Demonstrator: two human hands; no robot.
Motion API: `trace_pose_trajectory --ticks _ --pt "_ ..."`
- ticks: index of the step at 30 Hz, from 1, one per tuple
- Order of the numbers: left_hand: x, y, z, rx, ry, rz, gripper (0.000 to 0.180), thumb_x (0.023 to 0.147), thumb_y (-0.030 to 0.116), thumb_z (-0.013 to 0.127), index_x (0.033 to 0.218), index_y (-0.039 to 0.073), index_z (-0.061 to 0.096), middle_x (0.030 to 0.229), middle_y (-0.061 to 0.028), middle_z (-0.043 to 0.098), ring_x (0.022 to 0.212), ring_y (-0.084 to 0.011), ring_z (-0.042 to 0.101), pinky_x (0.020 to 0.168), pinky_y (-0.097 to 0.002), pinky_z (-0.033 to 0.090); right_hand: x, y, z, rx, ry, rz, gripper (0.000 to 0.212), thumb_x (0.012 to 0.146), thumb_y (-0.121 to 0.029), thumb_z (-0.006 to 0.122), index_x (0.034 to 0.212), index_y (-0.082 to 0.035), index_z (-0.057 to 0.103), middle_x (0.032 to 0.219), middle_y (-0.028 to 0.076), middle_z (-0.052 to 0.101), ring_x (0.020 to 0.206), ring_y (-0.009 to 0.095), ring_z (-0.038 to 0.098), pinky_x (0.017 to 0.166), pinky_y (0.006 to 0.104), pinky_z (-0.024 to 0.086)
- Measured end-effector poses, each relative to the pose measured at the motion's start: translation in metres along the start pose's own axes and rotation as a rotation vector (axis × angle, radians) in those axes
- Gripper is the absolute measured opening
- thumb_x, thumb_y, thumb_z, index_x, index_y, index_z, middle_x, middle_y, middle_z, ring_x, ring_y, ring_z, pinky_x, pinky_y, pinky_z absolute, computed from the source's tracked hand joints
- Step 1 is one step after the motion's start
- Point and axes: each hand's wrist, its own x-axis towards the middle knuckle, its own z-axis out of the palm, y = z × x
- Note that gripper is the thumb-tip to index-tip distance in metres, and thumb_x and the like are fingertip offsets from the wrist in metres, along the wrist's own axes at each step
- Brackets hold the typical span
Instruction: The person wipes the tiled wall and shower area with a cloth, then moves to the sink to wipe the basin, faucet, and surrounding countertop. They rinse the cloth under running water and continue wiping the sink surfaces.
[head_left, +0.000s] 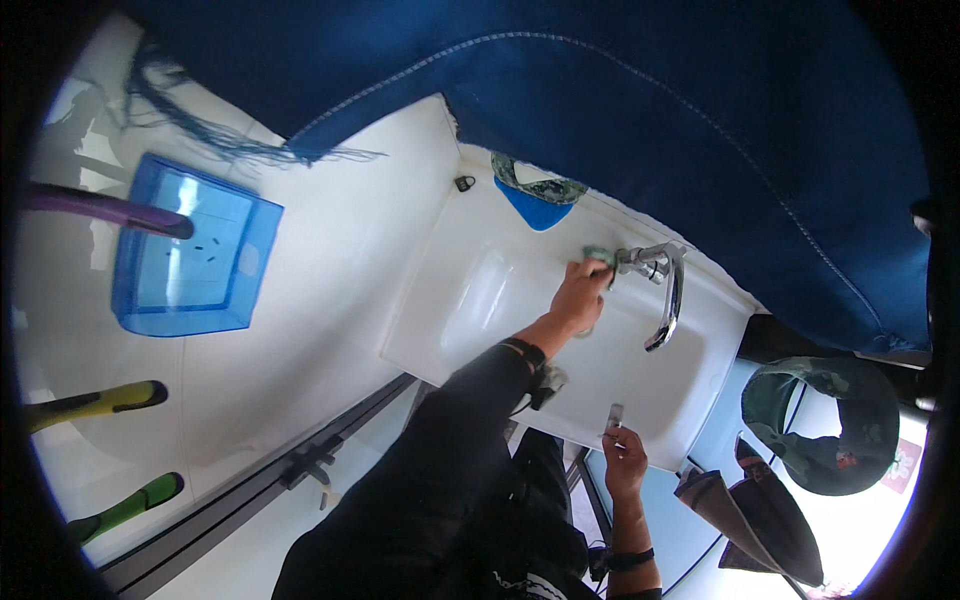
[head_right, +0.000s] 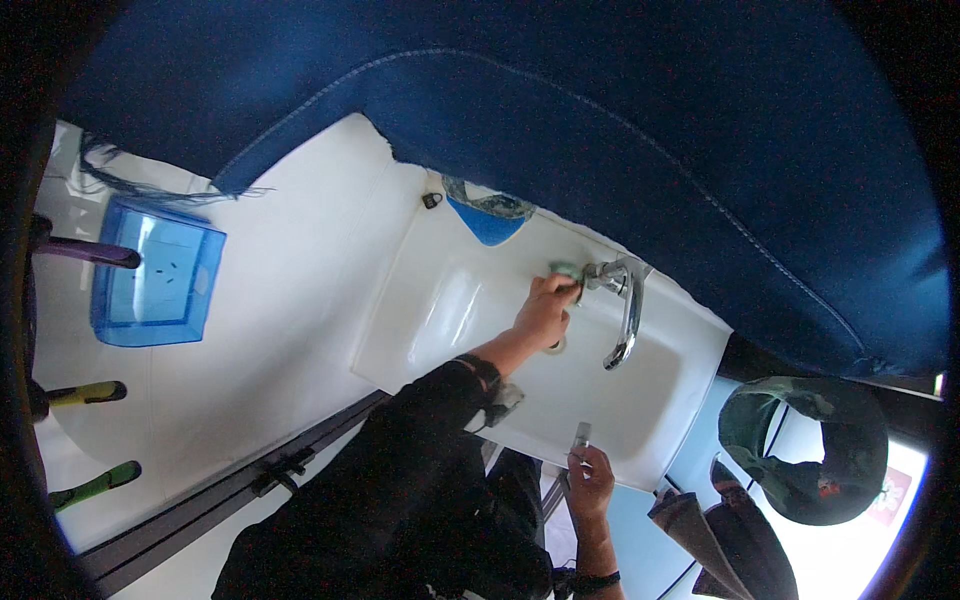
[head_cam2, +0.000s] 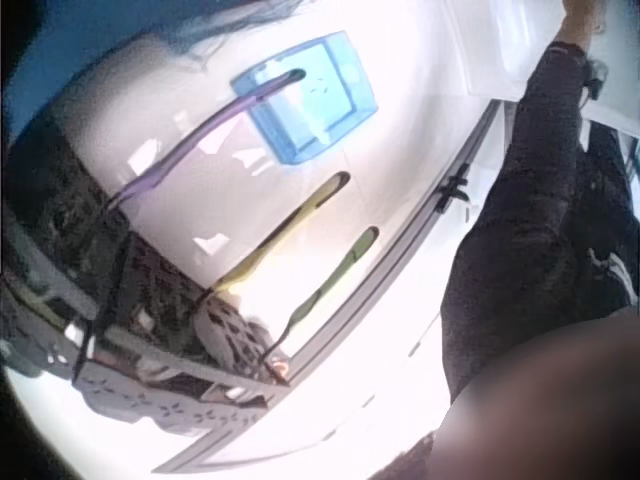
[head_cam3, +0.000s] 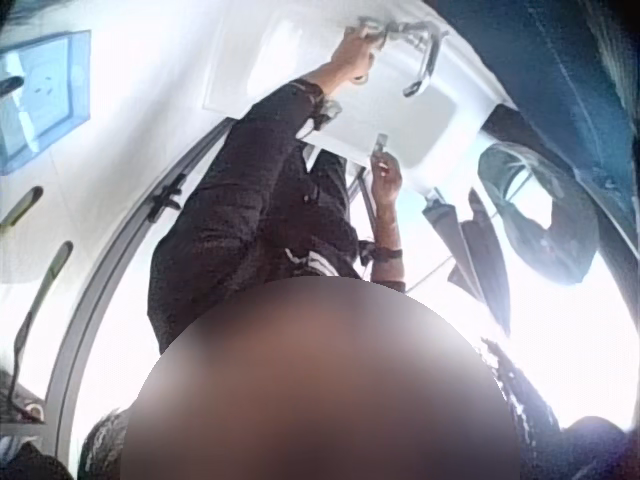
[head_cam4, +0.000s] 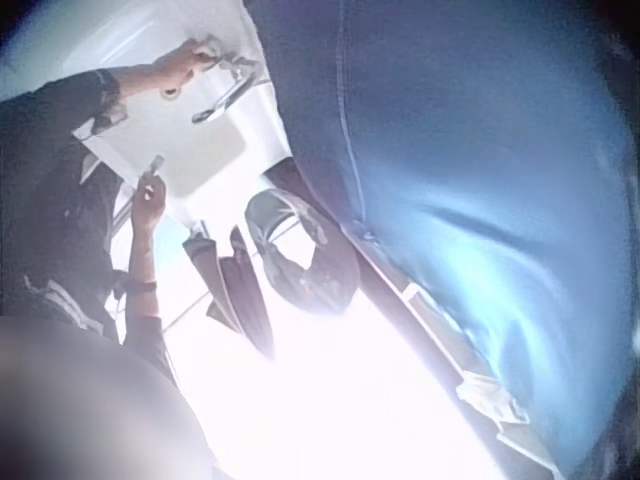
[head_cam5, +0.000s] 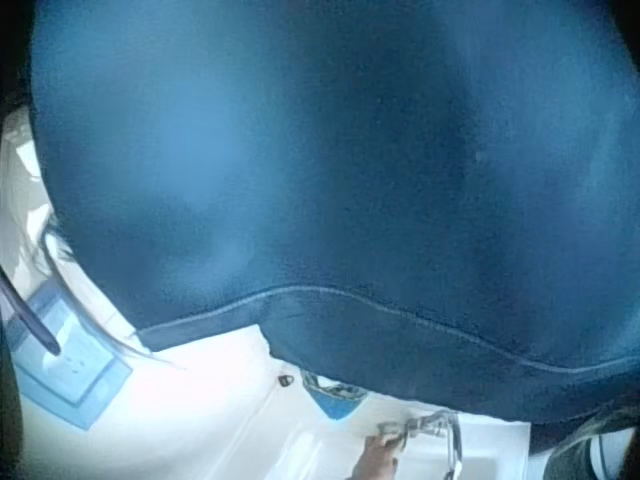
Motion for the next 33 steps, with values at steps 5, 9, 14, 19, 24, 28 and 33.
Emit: trace_pose_trajectory --ticks 5,9,14,19,24,28,33 --pt "-0.040 -0.029 -0.066 0.036 -0.221 -0.180 0.019 0.093 0.010 0.070 0.110 0.010 0.079 0.109 -0.0071 0.075 0.109 -0.0391 0.066 0.100 -0.0514 0.055 -0.002 0.001 0.006 -0.027 -0.015 0.022 0.014 0.101 -0.005 0.079 0.115 -0.004 0.080 0.117 0.010 0.078 0.104 0.021 0.077 0.086 0.0352 0.064" --pt "-0.041 -0.073 -0.126 0.193 0.313 -0.412 0.026 0.099 0.013 0.066 0.123 0.008 0.075 0.125 -0.0168 0.076 0.117 -0.0434 0.065 0.105 -0.0543 0.054 -0.004 0.005 0.006 0.001 -0.006 0.059 0.013 0.101 -0.007 0.079 0.114 -0.004 0.080 0.117 0.010 0.077 0.105 0.020 0.077 0.085 0.0353 0.063" --pt "-0.010 -0.133 -0.155 0.278 0.593 -0.568 0.054 0.098 0.012 0.066 0.149 -0.002 0.060 0.148 -0.0290 0.063 0.133 -0.0485 0.062 0.114 -0.0519 0.052 -0.009 0.007 0.003 -0.011 0.025 0.079 0.013 0.102 -0.008 0.078 0.114 -0.004 0.080 0.116 0.009 0.078 0.105 0.020 0.077 0.085 0.0343 0.062" --pt "0.011 -0.143 -0.146 0.158 0.279 -0.549 0.067 0.099 0.013 0.067 0.162 0.001 0.051 0.167 -0.0237 0.052 0.151 -0.0457 0.053 0.119 -0.0505 0.052 -0.009 0.012 0.004 -0.062 0.036 0.125 0.013 0.099 -0.009 0.079 0.112 -0.006 0.080 0.116 0.009 0.078 0.105 0.021 0.077 0.085 0.0344 0.062" --pt "0.016 -0.121 -0.138 0.299 0.185 -0.502 0.067 0.099 0.009 0.066 0.163 0.003 0.049 0.161 -0.0196 0.059 0.144 -0.0458 0.058 0.114 -0.0538 0.054 -0.007 0.017 -0.001 -0.054 0.044 0.117 0.013 0.099 -0.008 0.079 0.112 -0.006 0.080 0.116 0.010 0.078 0.104 0.021 0.077 0.086 0.0347 0.062" --pt "0.022 -0.134 -0.155 0.378 0.526 -0.391 0.057 0.098 0.004 0.064 0.154 0.001 0.054 0.151 -0.0213 0.060 0.138 -0.0456 0.059 0.113 -0.0530 0.053 -0.009 0.019 -0.003 0.037 0.059 0.122 0.013 0.100 -0.008 0.078 0.113 -0.005 0.080 0.118 0.010 0.077 0.103 0.020 0.076 0.086 0.0350 0.063" --pt "0.028 -0.164 -0.163 0.554 0.432 -0.273 0.068 0.101 0.010 0.062 0.164 -0.007 0.044 0.172 -0.0292 0.041 0.148 -0.0479 0.051 0.124 -0.0521 0.046 -0.002 0.018 0.013 0.061 0.062 0.147 0.012 0.102 -0.007 0.078 0.114 -0.006 0.079 0.119 0.009 0.077 0.105 0.021 0.076 0.087 0.0352 0.063"
